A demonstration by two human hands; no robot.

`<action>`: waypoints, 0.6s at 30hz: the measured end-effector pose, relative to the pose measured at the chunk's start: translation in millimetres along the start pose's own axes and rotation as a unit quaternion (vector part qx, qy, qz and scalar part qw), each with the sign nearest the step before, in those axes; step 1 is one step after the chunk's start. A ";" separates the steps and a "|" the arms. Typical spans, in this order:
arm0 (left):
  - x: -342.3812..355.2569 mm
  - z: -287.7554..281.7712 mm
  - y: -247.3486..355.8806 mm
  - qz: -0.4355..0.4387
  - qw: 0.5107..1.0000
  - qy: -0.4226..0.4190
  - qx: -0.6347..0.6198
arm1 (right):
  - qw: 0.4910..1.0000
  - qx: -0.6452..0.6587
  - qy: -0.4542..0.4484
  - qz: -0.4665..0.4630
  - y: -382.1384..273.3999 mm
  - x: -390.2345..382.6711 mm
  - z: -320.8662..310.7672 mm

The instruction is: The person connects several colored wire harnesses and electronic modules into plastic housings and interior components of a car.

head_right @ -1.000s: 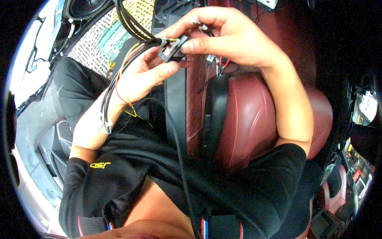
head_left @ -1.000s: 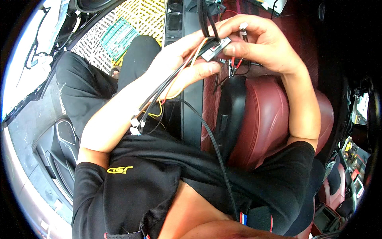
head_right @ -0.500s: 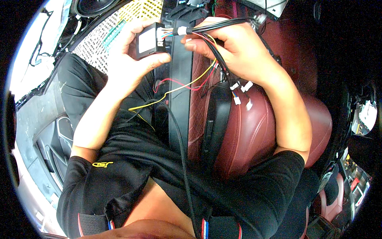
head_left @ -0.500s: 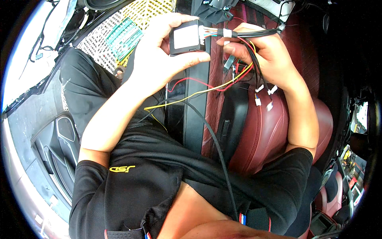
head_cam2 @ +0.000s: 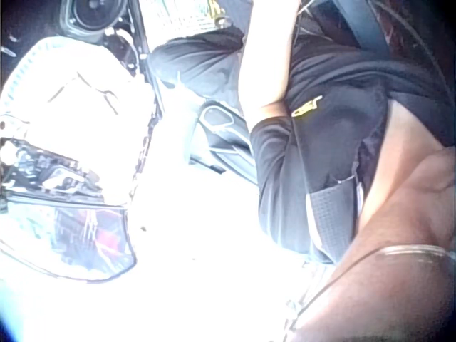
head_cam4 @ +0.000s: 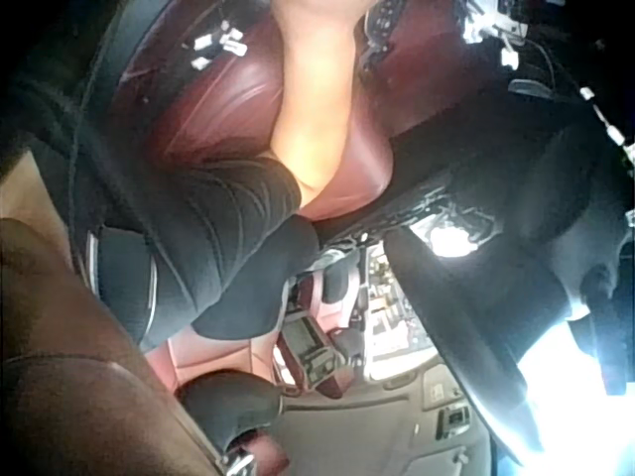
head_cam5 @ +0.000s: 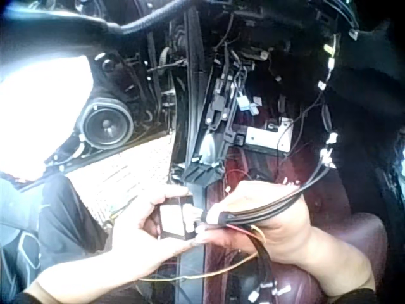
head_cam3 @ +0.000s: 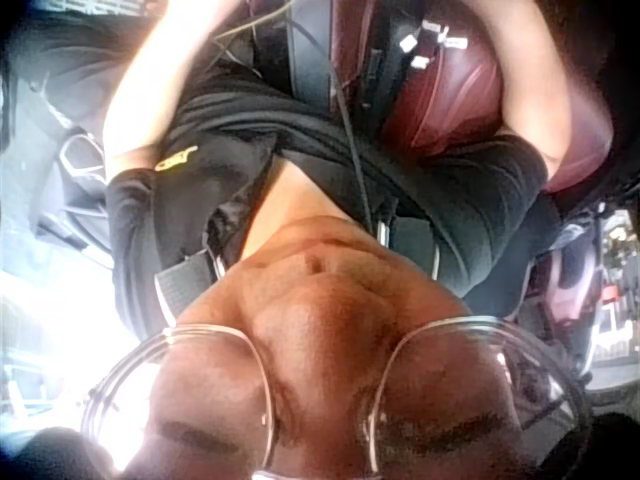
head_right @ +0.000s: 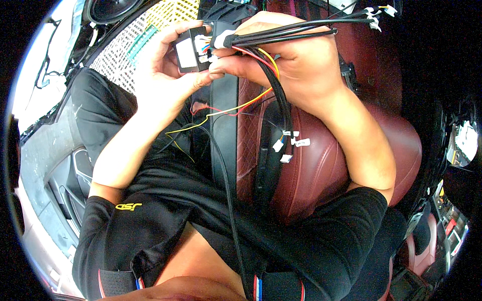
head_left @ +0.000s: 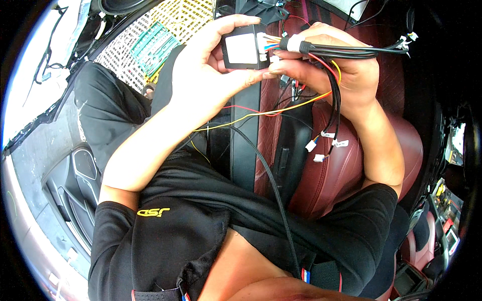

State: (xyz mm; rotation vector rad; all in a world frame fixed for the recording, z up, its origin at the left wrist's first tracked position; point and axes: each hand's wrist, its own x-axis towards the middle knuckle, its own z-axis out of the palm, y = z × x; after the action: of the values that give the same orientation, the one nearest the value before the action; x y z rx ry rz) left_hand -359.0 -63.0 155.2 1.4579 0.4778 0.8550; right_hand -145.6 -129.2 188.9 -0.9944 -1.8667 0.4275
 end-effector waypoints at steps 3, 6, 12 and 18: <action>-1.3 3.2 1.2 -0.013 1.000 0.014 -0.008 | 0.999 0.028 0.020 0.002 3.3 -2.1 2.7; -2.6 6.3 0.6 -0.030 0.999 0.038 0.002 | 0.999 -0.034 0.004 -0.027 0.9 1.1 1.9; -3.8 6.2 0.0 -0.055 0.996 0.035 0.059 | 0.986 -0.147 0.004 -0.080 -6.2 2.8 2.6; -5.0 2.4 -9.0 0.013 0.993 0.034 0.110 | 0.977 -0.187 -0.007 -0.106 -4.5 2.5 2.4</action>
State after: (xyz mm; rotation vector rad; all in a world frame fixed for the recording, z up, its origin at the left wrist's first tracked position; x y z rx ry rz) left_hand -358.5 -67.5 145.7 1.6439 0.6213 0.8961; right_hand -150.3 -129.7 192.1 -1.0197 -2.0859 -0.0481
